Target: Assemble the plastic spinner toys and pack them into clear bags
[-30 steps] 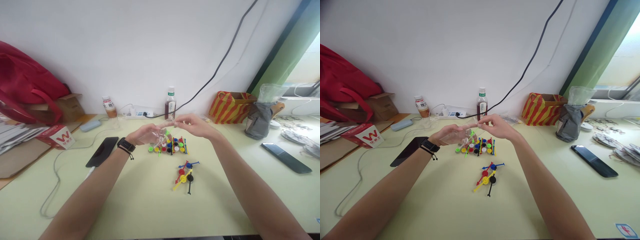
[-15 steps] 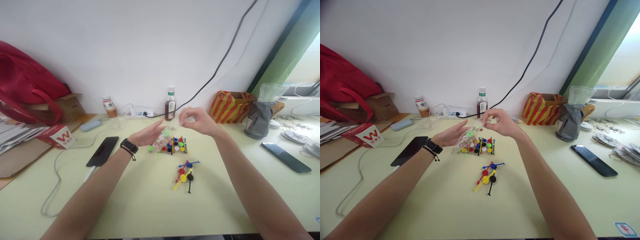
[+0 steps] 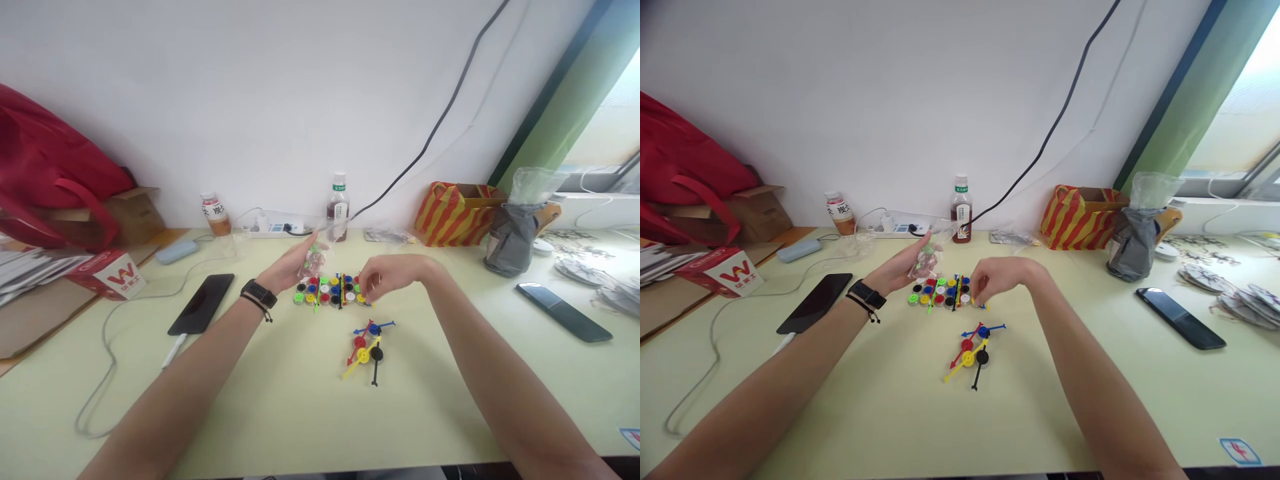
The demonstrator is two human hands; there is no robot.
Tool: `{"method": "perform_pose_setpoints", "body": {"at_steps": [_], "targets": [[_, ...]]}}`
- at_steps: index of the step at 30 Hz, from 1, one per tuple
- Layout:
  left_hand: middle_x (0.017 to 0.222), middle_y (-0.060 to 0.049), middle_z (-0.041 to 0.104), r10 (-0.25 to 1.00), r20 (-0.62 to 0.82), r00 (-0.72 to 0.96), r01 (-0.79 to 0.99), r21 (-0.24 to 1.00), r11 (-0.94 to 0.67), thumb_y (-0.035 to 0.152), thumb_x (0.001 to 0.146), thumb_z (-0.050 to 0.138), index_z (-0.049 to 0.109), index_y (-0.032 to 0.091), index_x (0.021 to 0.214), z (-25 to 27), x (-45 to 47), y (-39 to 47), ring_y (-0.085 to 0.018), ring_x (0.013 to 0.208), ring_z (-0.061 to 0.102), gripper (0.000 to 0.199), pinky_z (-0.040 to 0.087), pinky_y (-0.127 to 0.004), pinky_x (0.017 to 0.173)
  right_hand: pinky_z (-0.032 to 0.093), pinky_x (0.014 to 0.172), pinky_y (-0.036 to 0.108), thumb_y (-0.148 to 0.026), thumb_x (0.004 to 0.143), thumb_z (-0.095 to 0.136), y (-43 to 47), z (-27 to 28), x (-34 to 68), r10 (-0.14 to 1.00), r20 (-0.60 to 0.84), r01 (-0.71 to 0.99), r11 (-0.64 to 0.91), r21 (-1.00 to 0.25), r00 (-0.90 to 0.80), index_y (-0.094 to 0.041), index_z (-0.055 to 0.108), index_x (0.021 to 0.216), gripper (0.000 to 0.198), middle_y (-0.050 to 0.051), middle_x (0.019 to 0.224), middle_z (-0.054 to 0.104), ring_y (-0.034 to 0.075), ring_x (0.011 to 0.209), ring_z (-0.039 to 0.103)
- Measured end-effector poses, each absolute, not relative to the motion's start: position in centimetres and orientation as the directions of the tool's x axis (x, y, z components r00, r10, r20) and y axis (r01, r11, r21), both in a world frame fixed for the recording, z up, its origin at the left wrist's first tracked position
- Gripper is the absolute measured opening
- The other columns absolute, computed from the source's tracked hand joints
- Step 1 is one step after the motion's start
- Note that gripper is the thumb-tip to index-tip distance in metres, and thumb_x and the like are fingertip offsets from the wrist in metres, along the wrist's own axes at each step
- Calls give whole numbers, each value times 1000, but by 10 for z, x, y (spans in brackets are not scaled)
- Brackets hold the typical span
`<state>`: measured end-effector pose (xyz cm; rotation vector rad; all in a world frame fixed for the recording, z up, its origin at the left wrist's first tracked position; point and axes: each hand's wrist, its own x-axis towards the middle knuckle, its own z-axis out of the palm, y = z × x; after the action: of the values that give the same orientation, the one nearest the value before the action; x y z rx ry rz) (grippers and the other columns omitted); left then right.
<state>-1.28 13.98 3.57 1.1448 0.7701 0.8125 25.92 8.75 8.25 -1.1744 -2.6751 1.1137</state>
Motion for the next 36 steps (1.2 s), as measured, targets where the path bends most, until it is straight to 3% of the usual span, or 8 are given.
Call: {"method": "perform_pose_setpoints", "body": {"at_steps": [4, 7, 10, 13, 17, 21, 27, 36], "targets": [[94, -10, 75, 870, -74, 487, -135, 978, 159, 55, 89, 75, 68, 15, 112, 42, -13, 136, -14, 70, 72, 47, 59, -25, 65, 47, 63, 24, -42, 49, 95, 81, 69, 225, 469, -509, 691, 449, -566, -721, -21, 82, 80, 40, 1, 84, 77, 19, 78, 68], [111, -16, 76, 855, -59, 516, -75, 991, 114, 42, 87, 81, 70, 13, 114, 51, -12, 130, -21, 92, 75, 42, 61, -34, 87, 45, 59, 24, -35, 50, 94, 79, 64, 211, 452, -593, 744, 457, -488, -667, -20, 79, 69, 29, -1, 74, 75, 16, 70, 66], [120, -17, 74, 843, -51, 536, -20, 997, 73, 38, 85, 84, 72, 12, 113, 56, -13, 125, -24, 103, 74, 40, 58, -37, 96, 44, 58, 24, -28, 56, 90, 77, 66, 212, 452, -574, 730, 446, -518, -683, -20, 78, 66, 18, -2, 70, 74, 16, 68, 65], [123, -17, 73, 827, -41, 561, 66, 998, 5, 40, 82, 86, 73, 13, 117, 57, -15, 123, -25, 104, 74, 46, 58, -37, 92, 45, 59, 24, -26, 65, 84, 73, 76, 221, 447, -499, 668, 438, -602, -743, -19, 78, 72, 11, -1, 71, 74, 16, 68, 65], [110, -16, 77, 785, -16, 620, 192, 973, -132, 45, 80, 85, 72, 15, 122, 59, -20, 122, -22, 86, 75, 54, 58, -34, 77, 49, 63, 25, -27, 80, 74, 61, 100, 234, 440, -376, 561, 442, -700, -815, -18, 75, 82, 9, 1, 75, 73, 15, 70, 65], [101, -13, 77, 720, -30, 694, 236, 953, -189, 46, 80, 84, 71, 14, 125, 66, -23, 119, -20, 79, 72, 57, 56, -32, 75, 50, 64, 26, -36, 88, 72, 49, 129, 249, 565, -100, 440, 506, -742, -819, -20, 76, 90, 17, 2, 82, 72, 15, 71, 61], [95, -11, 78, 708, -57, 704, 325, 912, -249, 48, 81, 82, 72, 16, 127, 74, -25, 116, -21, 81, 72, 57, 55, -32, 76, 54, 70, 36, -45, 86, 77, 44, 150, 278, 822, 392, 412, 553, -724, -413, -23, 80, 94, 24, 6, 88, 75, 21, 79, 66], [97, -9, 78, 673, -92, 734, 353, 898, -262, 49, 82, 81, 71, 18, 128, 79, -26, 113, -24, 89, 73, 56, 56, -33, 79, 57, 73, 40, -39, 86, 77, 51, 140, 277, 829, 497, 507, 554, -661, -257, -22, 81, 89, 18, 9, 90, 78, 29, 86, 72]]}}
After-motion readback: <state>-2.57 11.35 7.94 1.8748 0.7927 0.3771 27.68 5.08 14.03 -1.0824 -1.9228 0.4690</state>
